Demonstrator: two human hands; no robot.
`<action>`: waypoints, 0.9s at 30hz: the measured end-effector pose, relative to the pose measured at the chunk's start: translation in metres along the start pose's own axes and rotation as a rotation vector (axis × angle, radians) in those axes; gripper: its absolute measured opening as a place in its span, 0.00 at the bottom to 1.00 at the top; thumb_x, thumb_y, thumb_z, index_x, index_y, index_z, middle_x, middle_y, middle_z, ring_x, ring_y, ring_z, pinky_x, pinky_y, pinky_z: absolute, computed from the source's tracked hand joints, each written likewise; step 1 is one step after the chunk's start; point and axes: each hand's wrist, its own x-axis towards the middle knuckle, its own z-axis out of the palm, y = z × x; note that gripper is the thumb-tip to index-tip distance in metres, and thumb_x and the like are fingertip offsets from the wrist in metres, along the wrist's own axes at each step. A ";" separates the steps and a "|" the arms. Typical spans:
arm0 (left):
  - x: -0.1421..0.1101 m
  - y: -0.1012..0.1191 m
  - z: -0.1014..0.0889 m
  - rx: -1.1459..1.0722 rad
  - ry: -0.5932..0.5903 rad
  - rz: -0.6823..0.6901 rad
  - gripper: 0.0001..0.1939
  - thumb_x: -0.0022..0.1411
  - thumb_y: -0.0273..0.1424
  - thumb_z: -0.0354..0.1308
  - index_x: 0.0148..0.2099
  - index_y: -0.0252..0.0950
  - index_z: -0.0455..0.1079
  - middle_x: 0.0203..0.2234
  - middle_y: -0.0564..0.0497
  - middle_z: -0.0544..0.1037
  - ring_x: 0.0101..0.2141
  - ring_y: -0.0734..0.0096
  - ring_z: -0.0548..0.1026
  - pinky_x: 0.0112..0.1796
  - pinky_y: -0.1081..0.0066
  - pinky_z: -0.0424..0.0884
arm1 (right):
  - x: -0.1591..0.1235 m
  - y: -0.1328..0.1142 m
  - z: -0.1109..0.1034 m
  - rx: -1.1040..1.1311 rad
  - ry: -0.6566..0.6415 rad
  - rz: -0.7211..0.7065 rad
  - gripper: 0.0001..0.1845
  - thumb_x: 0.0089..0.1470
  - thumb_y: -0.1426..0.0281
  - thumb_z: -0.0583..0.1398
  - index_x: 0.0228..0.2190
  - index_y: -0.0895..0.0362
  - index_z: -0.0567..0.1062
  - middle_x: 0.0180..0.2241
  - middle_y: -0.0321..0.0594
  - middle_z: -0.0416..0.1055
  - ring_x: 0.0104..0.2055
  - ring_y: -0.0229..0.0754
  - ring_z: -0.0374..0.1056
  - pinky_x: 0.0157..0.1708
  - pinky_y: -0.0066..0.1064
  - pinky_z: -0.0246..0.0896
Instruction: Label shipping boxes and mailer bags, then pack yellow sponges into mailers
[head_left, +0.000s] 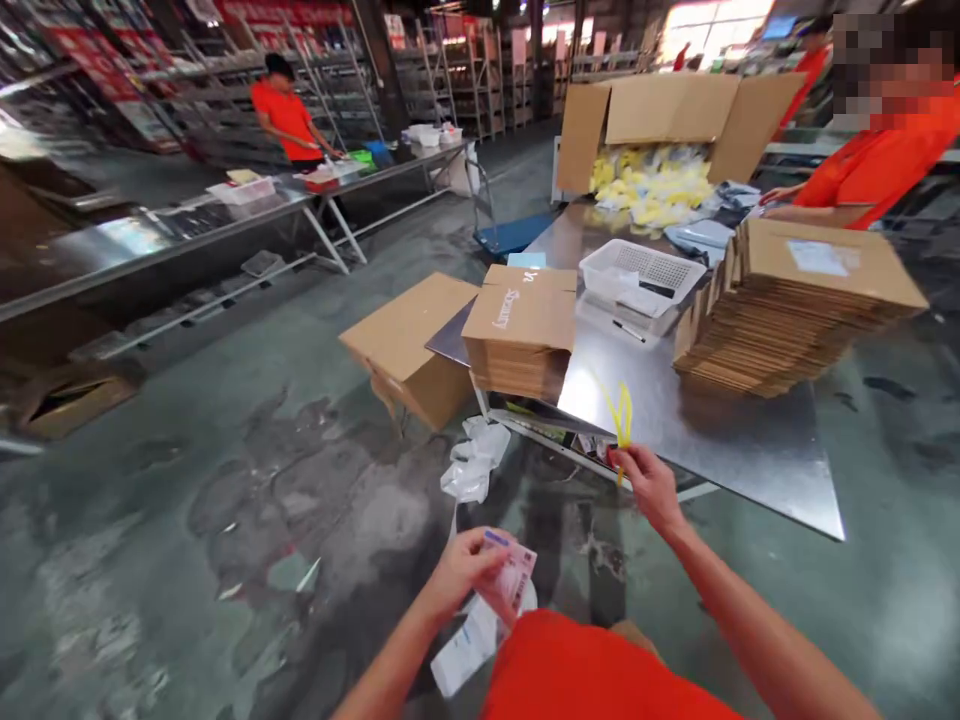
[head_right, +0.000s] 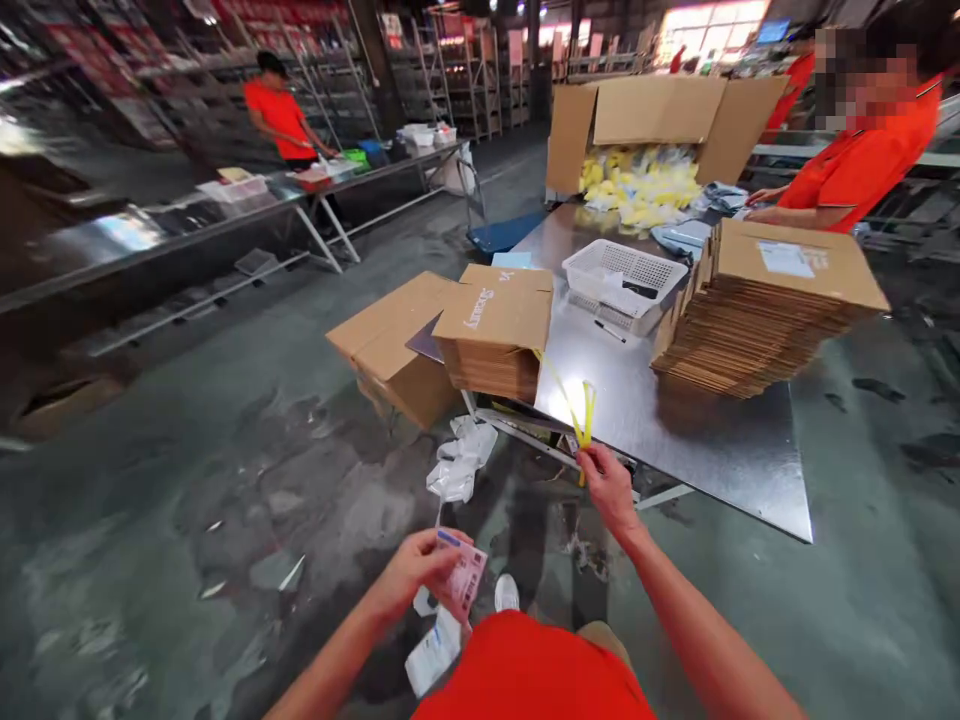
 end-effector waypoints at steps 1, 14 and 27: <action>0.006 0.004 -0.001 0.002 -0.031 -0.002 0.22 0.43 0.47 0.69 0.32 0.32 0.77 0.21 0.49 0.77 0.29 0.63 0.75 0.30 0.70 0.67 | 0.021 0.001 -0.005 -0.036 0.095 0.011 0.21 0.58 0.52 0.54 0.34 0.57 0.74 0.32 0.41 0.75 0.34 0.43 0.70 0.37 0.31 0.63; 0.079 0.105 -0.004 0.051 0.078 0.164 0.19 0.52 0.46 0.64 0.28 0.34 0.69 0.21 0.56 0.68 0.25 0.76 0.63 0.27 0.76 0.59 | 0.154 0.076 -0.056 -0.878 -0.162 0.352 0.11 0.57 0.68 0.58 0.37 0.63 0.76 0.34 0.53 0.76 0.38 0.48 0.73 0.36 0.33 0.63; 0.146 0.199 0.026 0.075 0.287 0.283 0.12 0.46 0.40 0.65 0.26 0.35 0.75 0.21 0.51 0.74 0.25 0.70 0.66 0.29 0.71 0.63 | 0.194 -0.159 0.031 0.039 -0.837 -0.459 0.14 0.60 0.61 0.56 0.31 0.55 0.75 0.27 0.38 0.72 0.28 0.37 0.65 0.27 0.26 0.57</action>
